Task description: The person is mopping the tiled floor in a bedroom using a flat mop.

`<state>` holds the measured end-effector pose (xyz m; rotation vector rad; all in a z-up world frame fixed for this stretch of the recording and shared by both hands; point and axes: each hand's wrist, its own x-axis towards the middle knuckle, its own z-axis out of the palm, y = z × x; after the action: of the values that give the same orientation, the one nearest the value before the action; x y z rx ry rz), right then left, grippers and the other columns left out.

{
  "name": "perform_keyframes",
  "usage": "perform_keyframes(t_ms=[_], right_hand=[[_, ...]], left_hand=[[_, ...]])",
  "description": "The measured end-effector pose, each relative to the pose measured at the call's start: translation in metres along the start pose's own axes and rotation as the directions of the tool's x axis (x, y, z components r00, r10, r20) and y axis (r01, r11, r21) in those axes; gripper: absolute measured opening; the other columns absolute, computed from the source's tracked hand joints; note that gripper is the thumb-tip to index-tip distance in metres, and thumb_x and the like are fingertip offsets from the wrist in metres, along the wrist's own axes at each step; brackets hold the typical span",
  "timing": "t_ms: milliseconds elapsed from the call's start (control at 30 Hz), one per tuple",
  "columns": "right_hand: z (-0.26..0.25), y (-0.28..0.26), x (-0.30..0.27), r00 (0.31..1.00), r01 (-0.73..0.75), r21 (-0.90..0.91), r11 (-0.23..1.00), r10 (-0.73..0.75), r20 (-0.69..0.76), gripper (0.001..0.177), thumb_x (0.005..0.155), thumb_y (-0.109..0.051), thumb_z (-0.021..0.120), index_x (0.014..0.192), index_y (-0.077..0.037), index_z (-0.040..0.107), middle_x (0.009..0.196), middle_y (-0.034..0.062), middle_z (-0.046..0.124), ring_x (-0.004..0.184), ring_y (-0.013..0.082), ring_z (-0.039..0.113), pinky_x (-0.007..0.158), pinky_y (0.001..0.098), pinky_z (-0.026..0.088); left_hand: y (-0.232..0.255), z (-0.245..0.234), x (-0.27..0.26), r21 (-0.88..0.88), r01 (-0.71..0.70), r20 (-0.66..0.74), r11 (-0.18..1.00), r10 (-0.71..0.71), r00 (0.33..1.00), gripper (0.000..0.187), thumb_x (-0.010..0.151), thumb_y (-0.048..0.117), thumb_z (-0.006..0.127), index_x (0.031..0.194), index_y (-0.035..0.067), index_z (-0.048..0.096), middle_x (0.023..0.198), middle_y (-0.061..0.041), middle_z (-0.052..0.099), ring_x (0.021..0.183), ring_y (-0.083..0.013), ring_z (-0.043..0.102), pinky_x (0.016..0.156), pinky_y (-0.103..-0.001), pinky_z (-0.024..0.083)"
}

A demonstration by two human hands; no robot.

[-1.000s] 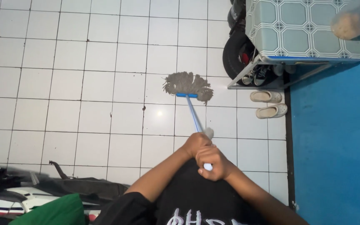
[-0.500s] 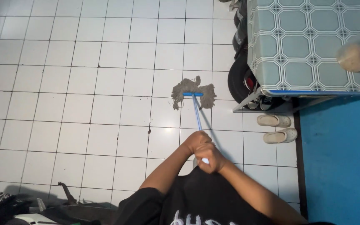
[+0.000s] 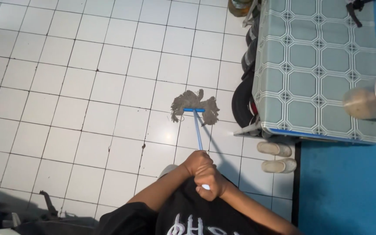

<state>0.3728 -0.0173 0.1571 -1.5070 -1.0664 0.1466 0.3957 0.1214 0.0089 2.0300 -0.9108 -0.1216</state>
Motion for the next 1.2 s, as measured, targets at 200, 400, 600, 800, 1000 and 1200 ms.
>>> perform_keyframes(t_ms=[200,400,600,800,1000,1200], right_hand=[[-0.037,0.05,0.024,1.0,0.025,-0.007,1.0,-0.025,0.0,0.035,0.077,-0.021,0.062,0.055,-0.009,0.037,0.053,0.0095,0.042,0.048,0.0289,0.045,0.056,0.0404,0.04],[-0.092,0.126,0.082,0.996,-0.08,-0.084,0.993,0.076,-0.052,0.011,0.065,-0.012,0.055,0.057,-0.007,0.049,0.057,0.01,0.054,0.052,0.0275,0.054,0.057,0.0367,0.044],[-0.14,0.187,0.137,0.986,-0.155,-0.186,0.97,0.139,-0.097,0.009,0.066,-0.005,0.056,0.061,-0.002,0.05,0.062,0.0148,0.054,0.06,0.0319,0.056,0.066,0.0381,0.046],[-0.141,0.192,0.172,0.974,-0.202,-0.156,0.967,0.181,-0.137,0.004,0.06,-0.005,0.054,0.056,-0.003,0.054,0.058,0.0123,0.057,0.055,0.0293,0.056,0.056,0.0367,0.042],[-0.142,0.162,0.201,0.967,-0.172,-0.084,0.982,0.152,-0.202,0.011,0.061,-0.006,0.056,0.055,-0.001,0.048,0.053,0.0135,0.051,0.049,0.027,0.052,0.051,0.037,0.038],[-0.17,0.161,0.236,0.971,0.049,-0.108,0.993,-0.072,-0.228,0.035,0.083,-0.021,0.059,0.056,-0.006,0.043,0.052,0.0095,0.043,0.047,0.0251,0.045,0.057,0.04,0.038]], left_hand=[[-0.045,-0.023,0.048,0.004,-0.068,-0.041,0.998,0.068,0.997,0.023,0.077,0.024,0.07,0.06,0.014,0.058,0.066,-0.005,0.064,0.064,-0.0304,0.063,0.062,-0.042,0.05],[-0.133,-0.064,0.132,0.049,-0.065,0.077,0.997,0.061,0.995,0.022,0.068,0.029,0.072,0.062,0.013,0.059,0.067,-0.008,0.065,0.065,-0.031,0.065,0.06,-0.042,0.052],[-0.205,-0.116,0.197,0.0,-0.126,0.069,0.992,0.126,0.99,0.025,0.058,0.028,0.075,0.061,0.011,0.057,0.068,-0.01,0.065,0.066,-0.0333,0.065,0.062,-0.042,0.052],[-0.2,-0.16,0.206,-0.142,-0.089,0.105,0.986,0.104,0.989,0.023,0.06,0.026,0.076,0.064,0.01,0.059,0.067,-0.01,0.065,0.063,-0.0324,0.065,0.06,-0.043,0.052],[-0.157,-0.204,0.207,-0.256,-0.22,0.112,0.941,0.255,0.96,0.025,0.065,0.027,0.075,0.073,0.009,0.059,0.074,-0.009,0.065,0.069,-0.0315,0.065,0.066,-0.042,0.054],[-0.185,-0.197,0.232,-0.238,-0.233,0.165,0.943,0.276,0.947,0.023,0.07,0.036,0.074,0.074,0.015,0.066,0.076,-0.006,0.07,0.069,-0.0286,0.068,0.061,-0.04,0.053]])
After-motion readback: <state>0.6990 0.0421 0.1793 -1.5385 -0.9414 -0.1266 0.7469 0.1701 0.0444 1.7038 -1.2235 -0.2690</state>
